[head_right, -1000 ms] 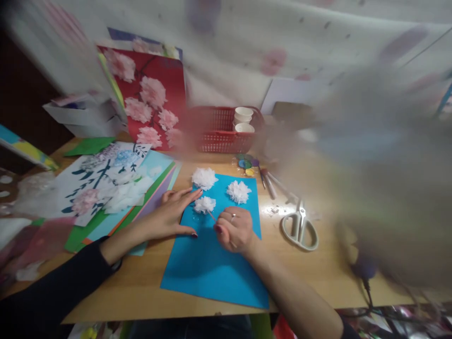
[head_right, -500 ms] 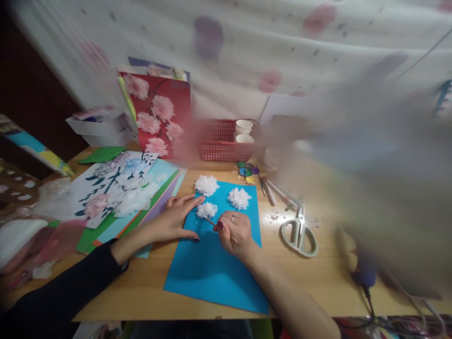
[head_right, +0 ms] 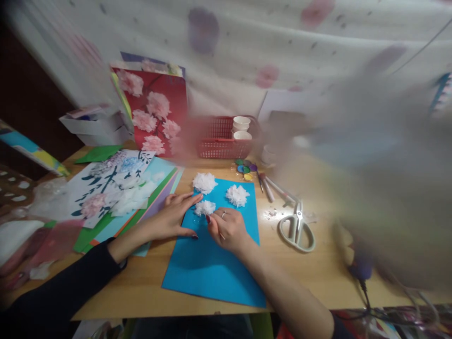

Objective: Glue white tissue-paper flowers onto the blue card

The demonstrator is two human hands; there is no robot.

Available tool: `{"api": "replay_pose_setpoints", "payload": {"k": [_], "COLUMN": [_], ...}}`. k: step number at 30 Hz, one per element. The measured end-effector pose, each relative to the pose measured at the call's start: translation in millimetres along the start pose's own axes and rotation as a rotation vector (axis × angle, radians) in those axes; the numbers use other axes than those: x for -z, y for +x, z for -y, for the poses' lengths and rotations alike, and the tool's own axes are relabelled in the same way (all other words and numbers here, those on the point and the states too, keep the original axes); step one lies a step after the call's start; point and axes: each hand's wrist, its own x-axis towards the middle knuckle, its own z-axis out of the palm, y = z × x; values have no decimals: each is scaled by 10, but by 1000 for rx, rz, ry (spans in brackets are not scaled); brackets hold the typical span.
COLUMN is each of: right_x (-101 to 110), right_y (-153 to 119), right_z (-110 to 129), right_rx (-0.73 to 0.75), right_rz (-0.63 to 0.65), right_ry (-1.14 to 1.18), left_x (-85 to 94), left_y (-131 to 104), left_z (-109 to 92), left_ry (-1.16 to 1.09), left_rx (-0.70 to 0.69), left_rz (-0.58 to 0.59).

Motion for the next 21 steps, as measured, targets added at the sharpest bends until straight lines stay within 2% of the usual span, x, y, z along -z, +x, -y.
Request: {"api": "replay_pose_setpoints", "payload": {"k": [3,7,9,11,14,17,21], "right_x": [32,107,125,126,113,106,102], "right_y": [-19,-54,-49,-28,22,79,128], "right_z": [13,54,68,68,55,45,12], "right_rx": [-106,-519,-667,-763,-828,-870,-990], "right_rz": [-55,-230,-322,-394,-462,-517,-565], "right_ry": [16,108,186,272,384,457,530], "left_x": [16,29,22,15,70,295,757], "left_y": [-4,-20,-26,-26,-32,-108,-356], "left_z": [-8,-25,-44,-64,-54,72,414], "left_ry": [-6,-16,-16,-23,-30,-16,-45], "left_rx": [6,17,25,31,13,9,189], "left_rz": [0,2,6,7,-16,-179,-556]}}
